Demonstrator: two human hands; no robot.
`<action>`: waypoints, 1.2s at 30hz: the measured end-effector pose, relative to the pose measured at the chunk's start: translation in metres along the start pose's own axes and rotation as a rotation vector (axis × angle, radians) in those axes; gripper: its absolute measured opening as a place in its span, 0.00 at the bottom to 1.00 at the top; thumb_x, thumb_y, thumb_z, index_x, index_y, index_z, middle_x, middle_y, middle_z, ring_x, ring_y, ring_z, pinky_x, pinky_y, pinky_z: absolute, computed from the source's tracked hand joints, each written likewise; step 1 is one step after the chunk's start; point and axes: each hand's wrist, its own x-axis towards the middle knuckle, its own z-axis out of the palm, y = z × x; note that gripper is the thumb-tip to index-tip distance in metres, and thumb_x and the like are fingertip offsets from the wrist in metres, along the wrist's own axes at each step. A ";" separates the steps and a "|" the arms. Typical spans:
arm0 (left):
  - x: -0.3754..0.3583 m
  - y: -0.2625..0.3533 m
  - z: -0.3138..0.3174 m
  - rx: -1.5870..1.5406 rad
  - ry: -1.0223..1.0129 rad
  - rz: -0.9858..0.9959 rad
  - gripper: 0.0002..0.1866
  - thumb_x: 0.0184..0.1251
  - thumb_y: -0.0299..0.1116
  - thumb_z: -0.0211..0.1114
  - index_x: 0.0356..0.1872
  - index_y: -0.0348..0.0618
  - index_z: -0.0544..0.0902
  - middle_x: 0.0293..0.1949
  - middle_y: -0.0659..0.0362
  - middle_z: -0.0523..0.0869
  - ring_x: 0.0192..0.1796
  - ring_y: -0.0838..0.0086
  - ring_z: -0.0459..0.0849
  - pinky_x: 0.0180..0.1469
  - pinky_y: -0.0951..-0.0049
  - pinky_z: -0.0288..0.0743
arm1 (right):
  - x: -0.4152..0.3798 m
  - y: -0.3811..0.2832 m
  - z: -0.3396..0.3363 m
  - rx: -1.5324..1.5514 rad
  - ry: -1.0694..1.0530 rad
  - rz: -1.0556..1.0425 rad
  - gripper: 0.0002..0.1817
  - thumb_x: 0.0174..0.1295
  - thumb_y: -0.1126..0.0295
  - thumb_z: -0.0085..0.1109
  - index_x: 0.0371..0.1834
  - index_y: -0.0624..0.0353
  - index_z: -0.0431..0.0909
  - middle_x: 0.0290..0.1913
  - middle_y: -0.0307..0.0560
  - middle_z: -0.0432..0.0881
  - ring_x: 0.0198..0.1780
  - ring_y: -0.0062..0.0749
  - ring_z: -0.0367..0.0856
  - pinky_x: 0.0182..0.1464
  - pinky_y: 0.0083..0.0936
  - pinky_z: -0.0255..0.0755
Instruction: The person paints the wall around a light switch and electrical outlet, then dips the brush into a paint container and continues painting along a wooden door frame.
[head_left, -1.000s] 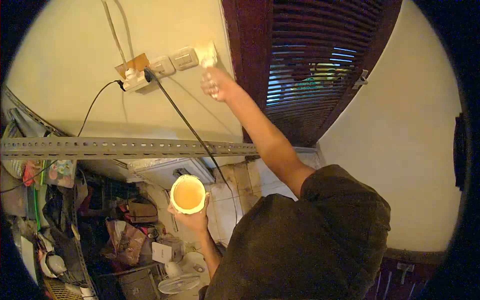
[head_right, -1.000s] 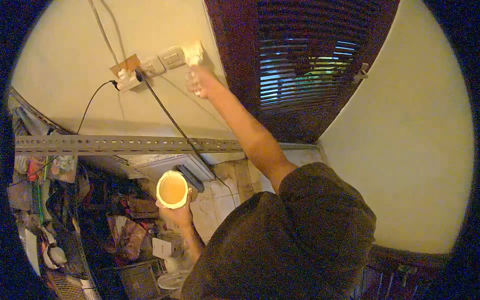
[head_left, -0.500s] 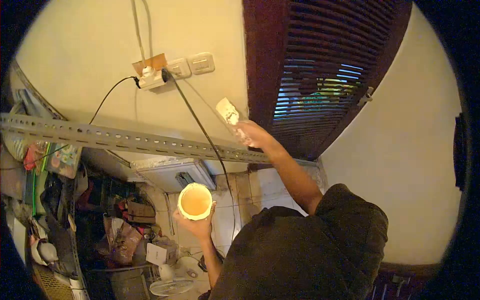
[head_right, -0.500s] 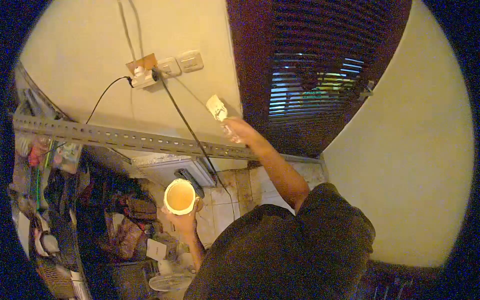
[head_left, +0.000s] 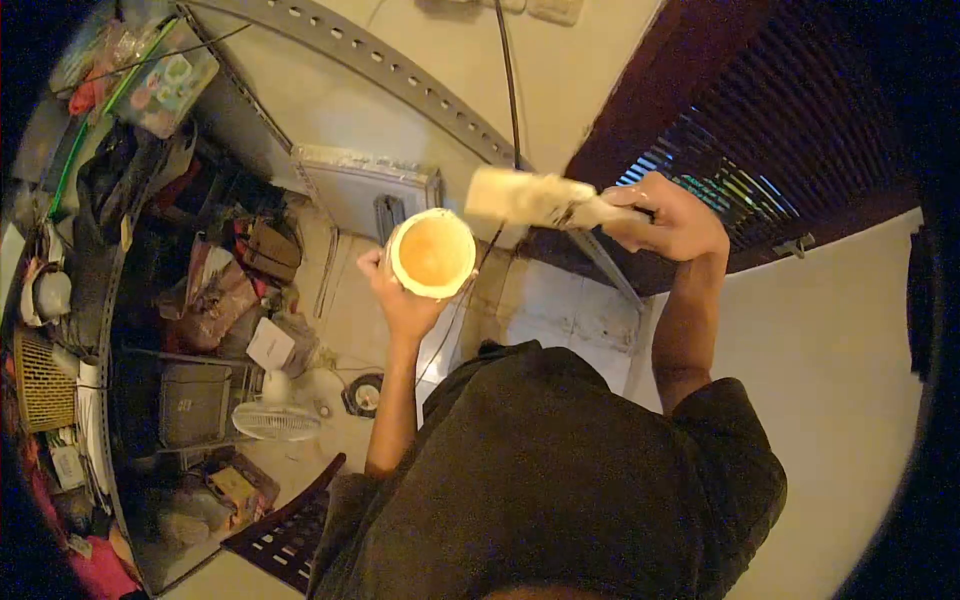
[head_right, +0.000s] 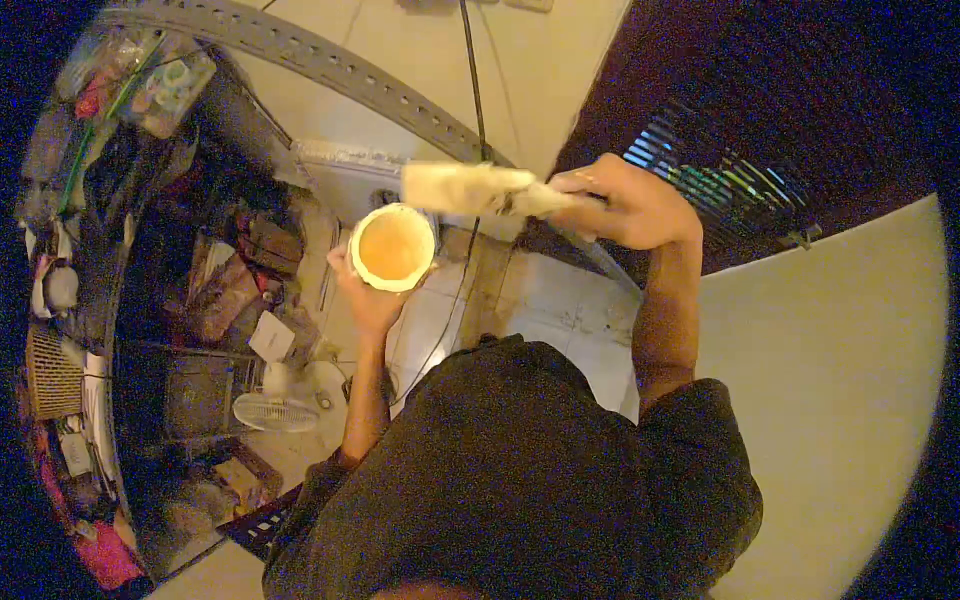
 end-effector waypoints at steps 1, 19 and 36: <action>0.000 0.001 -0.001 0.032 -0.015 0.058 0.38 0.35 0.50 0.85 0.50 0.43 0.82 0.44 0.58 0.84 0.47 0.62 0.68 0.56 0.59 0.60 | 0.006 -0.010 0.003 -0.108 -0.086 -0.143 0.09 0.65 0.67 0.60 0.34 0.62 0.79 0.17 0.44 0.75 0.16 0.32 0.74 0.20 0.31 0.62; -0.055 0.021 -0.062 0.098 -0.095 0.354 0.31 0.43 0.44 0.77 0.52 0.44 0.82 0.54 0.58 0.86 0.42 0.69 0.79 0.57 0.61 0.56 | 0.041 -0.106 0.192 -0.988 -0.163 -0.311 0.04 0.46 0.70 0.64 0.22 0.59 0.83 0.24 0.48 0.84 0.26 0.40 0.85 0.27 0.35 0.78; -0.076 0.019 -0.083 0.161 -0.127 0.218 0.36 0.35 0.49 0.83 0.50 0.46 0.84 0.46 0.61 0.85 0.48 0.62 0.66 0.55 0.59 0.58 | 0.028 -0.095 0.125 -0.763 -0.248 0.107 0.18 0.52 0.55 0.64 0.28 0.63 0.82 0.33 0.63 0.83 0.40 0.58 0.83 0.40 0.47 0.78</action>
